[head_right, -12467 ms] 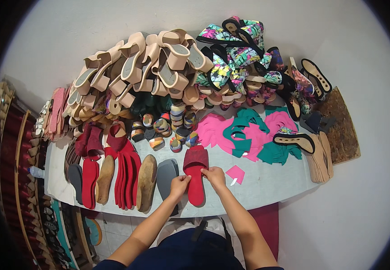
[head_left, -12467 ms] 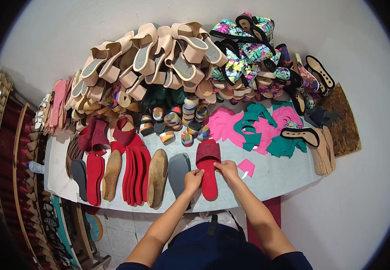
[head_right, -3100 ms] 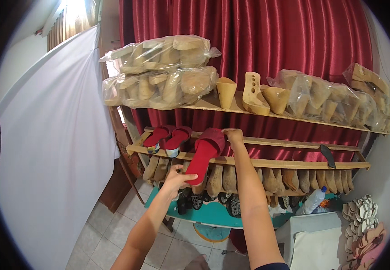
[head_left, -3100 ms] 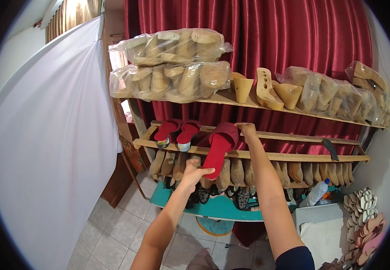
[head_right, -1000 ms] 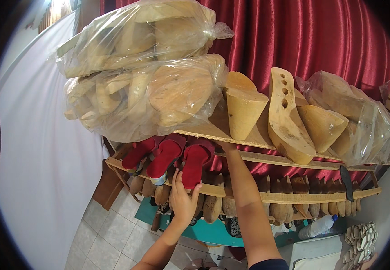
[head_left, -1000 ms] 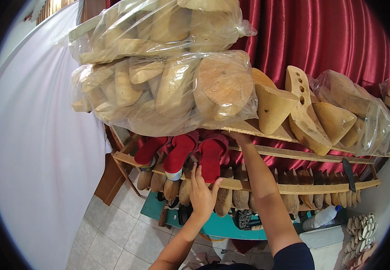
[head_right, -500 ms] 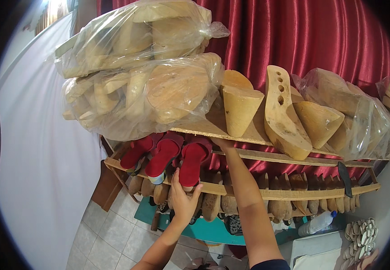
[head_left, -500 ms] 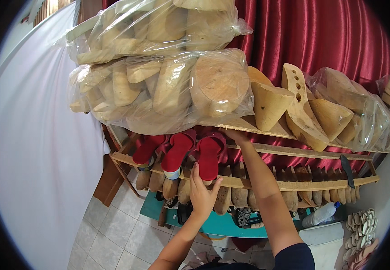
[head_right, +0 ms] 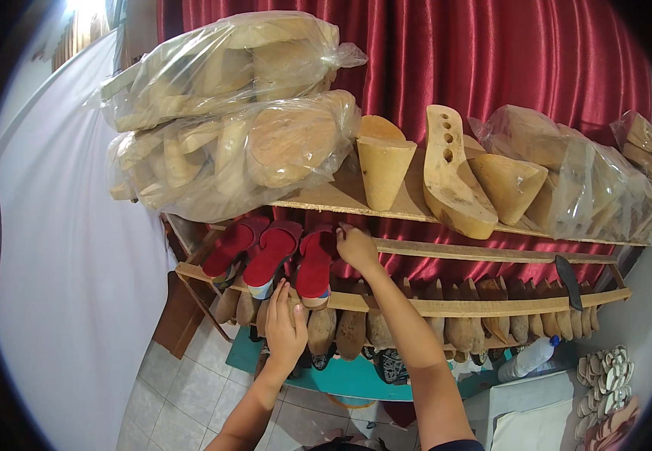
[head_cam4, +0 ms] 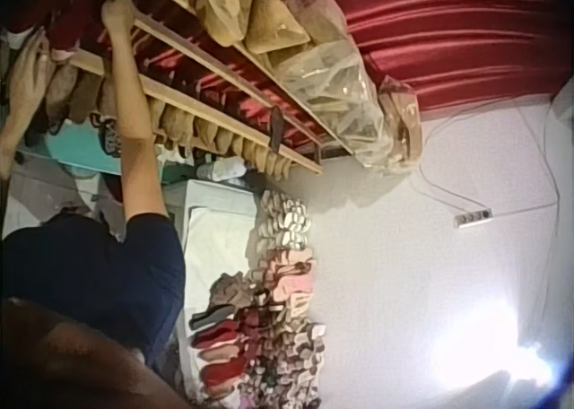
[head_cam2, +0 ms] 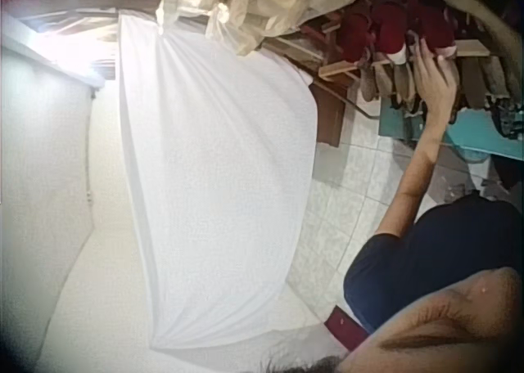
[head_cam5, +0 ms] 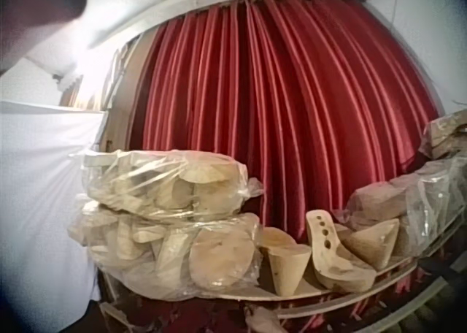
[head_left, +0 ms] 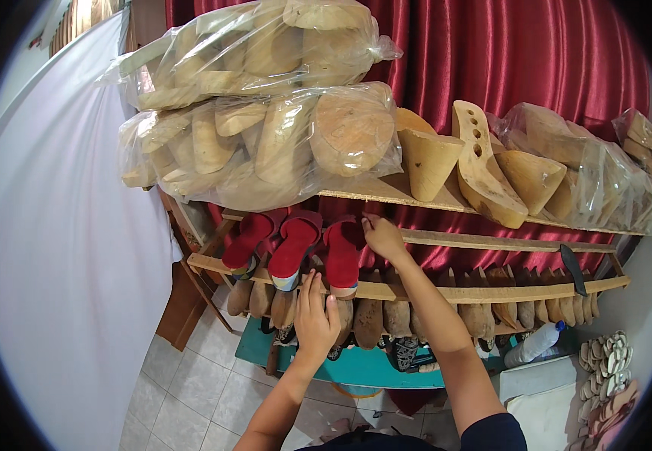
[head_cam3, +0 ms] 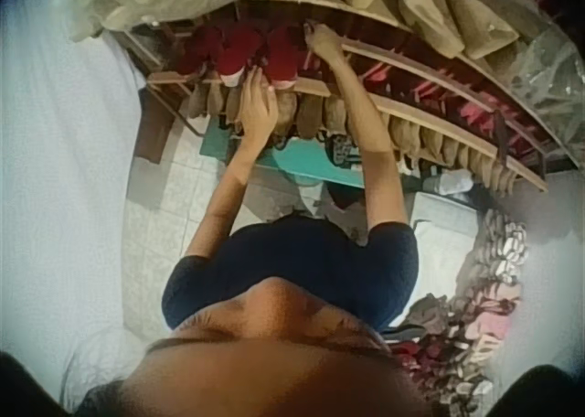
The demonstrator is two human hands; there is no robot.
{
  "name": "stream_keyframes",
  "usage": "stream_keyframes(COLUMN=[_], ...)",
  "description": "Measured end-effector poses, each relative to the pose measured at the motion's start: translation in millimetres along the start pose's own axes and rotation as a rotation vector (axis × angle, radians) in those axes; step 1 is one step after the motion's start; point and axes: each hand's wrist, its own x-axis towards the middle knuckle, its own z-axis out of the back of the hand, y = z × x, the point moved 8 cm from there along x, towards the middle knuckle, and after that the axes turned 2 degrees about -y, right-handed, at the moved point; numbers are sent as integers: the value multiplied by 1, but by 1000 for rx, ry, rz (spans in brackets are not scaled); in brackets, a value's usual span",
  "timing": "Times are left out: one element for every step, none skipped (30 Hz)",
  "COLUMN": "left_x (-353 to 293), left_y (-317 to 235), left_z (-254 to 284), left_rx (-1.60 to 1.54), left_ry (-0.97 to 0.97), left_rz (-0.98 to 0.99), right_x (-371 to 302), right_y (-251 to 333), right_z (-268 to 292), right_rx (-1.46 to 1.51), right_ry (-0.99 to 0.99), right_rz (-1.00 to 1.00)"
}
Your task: Assembling red sandals by attaching uppers to soles and placing them on a storage rack.
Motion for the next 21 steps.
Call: stream_keyframes(left_x=[-2, -6, -9, -11, -13, -13, -13, -12, -10, -9, -8, -8, -7, -7, -6, -6, -7, -7, -8, -9, -10], left_y=[-1, 2, 5, 4, 5, 4, 2, 0, -2, -3, -1, -1, -2, -1, 0, 0, 0, 1, 3, 4, 4], left_z=[-2, -6, -9, -11, -15, -19, -21, -22, -21, -22, -24, -27, -30, -32, -33, -35, -36, -35, -35, -35, -35], left_rx=[-7, -7, -3, -6, -33, -63, -67, -68, -68, -71, -75, -86, -94, -107, -119, -123, -126, -125, -124, -120, -120], left_ry=[1, 18, 34, 35, 65, 94, 96, 82, 68, 71, 94, 122, 127, 124, 117, 118, 110, 100, 99, 90, 81], left_rz=[-5, 4, 15, 11, 51, 89, 86, 81, 75, 72, 102, 129, 125, 134, 145, 144, 147, 150, 148, 130, 111], right_x=[-7, -15, -26, -37, -50, -61, -71, -83, -92, -98, -102, -106, -109, -111, -114, -116, -118, -118, -119, -121, -122], right_y=[-6, -7, -9, -10, -17, -22, -15, -11, -5, -2, 2, 3, 3, 6, 8, 11, 13, 16, 18, 21, 24], right_z=[-3, 1, 3, -4, -12, -18, -19, -19, -18, -16, -16, -18, -20, -23, -22, -24, -26, -29, -30, -32, -31], right_rx=[-3, 189, 383, 382, 585, 786, 784, 881, 980, 1025, 1024, 1060, 1097, 1052, 1048, 1088, 1127, 1168, 1170, 1116, 1059], right_ry=[-8, -108, -205, -210, -246, -285, -290, -302, -314, -338, -342, -322, -301, -239, -243, -231, -216, -213, -213, -203, -195], right_rz=[-4, 41, 88, 88, 19, -49, -49, -66, -82, -88, -89, -119, -149, -128, -128, -145, -162, -158, -157, -153, -148])
